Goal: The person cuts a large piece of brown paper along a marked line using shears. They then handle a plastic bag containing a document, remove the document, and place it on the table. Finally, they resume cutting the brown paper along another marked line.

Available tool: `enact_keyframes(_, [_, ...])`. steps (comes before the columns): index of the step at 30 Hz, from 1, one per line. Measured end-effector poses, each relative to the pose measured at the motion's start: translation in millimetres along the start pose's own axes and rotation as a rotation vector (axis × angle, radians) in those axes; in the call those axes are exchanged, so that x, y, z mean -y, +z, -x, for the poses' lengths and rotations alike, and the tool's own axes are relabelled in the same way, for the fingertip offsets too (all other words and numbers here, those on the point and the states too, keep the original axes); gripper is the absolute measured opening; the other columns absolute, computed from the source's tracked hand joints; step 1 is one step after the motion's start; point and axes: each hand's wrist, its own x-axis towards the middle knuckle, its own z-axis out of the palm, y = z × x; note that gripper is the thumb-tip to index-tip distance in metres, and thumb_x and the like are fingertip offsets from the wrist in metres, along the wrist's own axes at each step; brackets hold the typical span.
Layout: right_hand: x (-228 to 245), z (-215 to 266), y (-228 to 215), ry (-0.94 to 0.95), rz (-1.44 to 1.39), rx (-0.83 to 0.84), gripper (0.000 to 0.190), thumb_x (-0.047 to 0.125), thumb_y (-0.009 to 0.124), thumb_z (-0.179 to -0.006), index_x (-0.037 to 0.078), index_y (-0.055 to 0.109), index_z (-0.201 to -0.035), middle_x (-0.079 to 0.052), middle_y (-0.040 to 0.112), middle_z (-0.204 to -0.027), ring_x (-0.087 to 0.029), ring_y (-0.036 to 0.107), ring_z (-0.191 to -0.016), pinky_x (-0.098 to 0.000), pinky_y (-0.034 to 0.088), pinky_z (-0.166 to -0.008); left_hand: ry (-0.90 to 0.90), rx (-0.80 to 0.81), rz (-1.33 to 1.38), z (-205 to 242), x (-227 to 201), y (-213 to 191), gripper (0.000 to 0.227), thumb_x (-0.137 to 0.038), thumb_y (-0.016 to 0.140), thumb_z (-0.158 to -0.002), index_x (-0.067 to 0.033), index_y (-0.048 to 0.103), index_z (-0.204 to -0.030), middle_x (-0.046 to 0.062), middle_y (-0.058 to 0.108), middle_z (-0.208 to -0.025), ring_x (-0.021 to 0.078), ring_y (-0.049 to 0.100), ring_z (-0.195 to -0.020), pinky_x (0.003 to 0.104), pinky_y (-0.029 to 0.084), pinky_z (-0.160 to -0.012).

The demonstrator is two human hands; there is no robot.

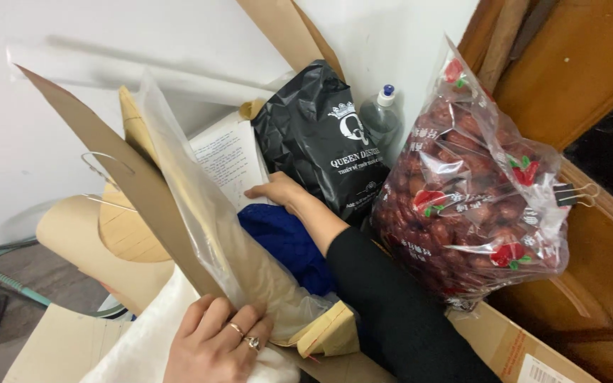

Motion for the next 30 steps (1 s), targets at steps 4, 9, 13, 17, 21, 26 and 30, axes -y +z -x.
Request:
enact_keyframes(4, [-15, 3, 4, -0.181, 0.019, -0.038, 0.052, 0.021, 0.078, -0.064, 0.005, 0.07, -0.112, -0.01, 0.072, -0.11, -0.019, 0.068, -0.095, -0.0268, 0.053, -0.086, -0.026, 0.035, 0.048, 2, -1, -3, 0.025, -0.013, 0.041, -0.098, -0.0103, 0.065, -0.095, 0.001, 0.062, -0.099, 0.0223, 0.045, -0.07, 0.036, 0.042, -0.076])
enact_keyframes(9, [-35, 10, -4, -0.492, 0.008, -0.061, 0.053, 0.022, 0.079, -0.068, 0.002, 0.067, -0.115, -0.004, 0.061, -0.115, -0.018, 0.062, -0.105, -0.027, 0.051, -0.09, -0.013, -0.008, 0.021, 2, 2, 1, 0.023, -0.01, 0.042, -0.098, -0.0115, 0.064, -0.092, -0.001, 0.06, -0.094, 0.0219, 0.044, -0.069, 0.034, 0.042, -0.074])
enact_keyframes(13, [-36, 40, -16, -0.783, 0.033, -0.133, 0.035, 0.02, 0.074, -0.079, 0.003, 0.07, -0.11, -0.01, 0.056, -0.123, -0.022, 0.058, -0.114, -0.0305, 0.048, -0.095, -0.036, 0.024, 0.062, 4, 2, 2, 0.025, -0.013, 0.04, -0.098, -0.0115, 0.064, -0.094, 0.0, 0.061, -0.098, 0.0214, 0.045, -0.07, 0.036, 0.041, -0.076])
enact_keyframes(17, [-36, 72, -26, -0.967, 0.043, -0.229, 0.035, 0.022, 0.07, -0.084, 0.003, 0.067, -0.114, -0.015, 0.056, -0.128, -0.024, 0.057, -0.119, -0.0321, 0.044, -0.103, -0.057, 0.034, 0.062, 4, 1, 1, 0.025, -0.014, 0.039, -0.099, -0.0128, 0.062, -0.092, -0.003, 0.058, -0.093, 0.0197, 0.043, -0.07, 0.034, 0.041, -0.078])
enact_keyframes(21, [-39, 84, -27, -1.028, 0.081, -0.286, 0.026, 0.02, 0.069, -0.086, 0.003, 0.069, -0.104, -0.013, 0.061, -0.113, -0.022, 0.061, -0.107, -0.03, 0.047, -0.094, -0.026, 0.034, 0.05, 6, 3, 3, 0.024, -0.015, 0.04, -0.099, -0.0134, 0.064, -0.096, -0.003, 0.061, -0.097, 0.0207, 0.044, -0.071, 0.035, 0.041, -0.079])
enact_keyframes(26, [-40, 87, -24, -0.983, 0.013, -0.279, 0.032, 0.023, 0.069, -0.086, 0.001, 0.069, -0.109, -0.012, 0.06, -0.119, -0.023, 0.061, -0.11, -0.0315, 0.049, -0.095, -0.039, 0.052, 0.059, 8, 3, 3, 0.026, -0.017, 0.039, -0.099, -0.013, 0.064, -0.096, -0.002, 0.059, -0.094, 0.0208, 0.045, -0.071, 0.035, 0.041, -0.078])
enact_keyframes(30, [-35, 98, -21, -0.959, 0.012, -0.288, 0.033, 0.023, 0.068, -0.086, 0.001, 0.068, -0.111, -0.013, 0.06, -0.121, -0.023, 0.06, -0.113, -0.0323, 0.049, -0.097, -0.038, 0.04, 0.054, 8, 3, 4, 0.025, -0.015, 0.038, -0.099, -0.0138, 0.063, -0.096, -0.003, 0.059, -0.095, 0.0208, 0.043, -0.07, 0.035, 0.041, -0.077])
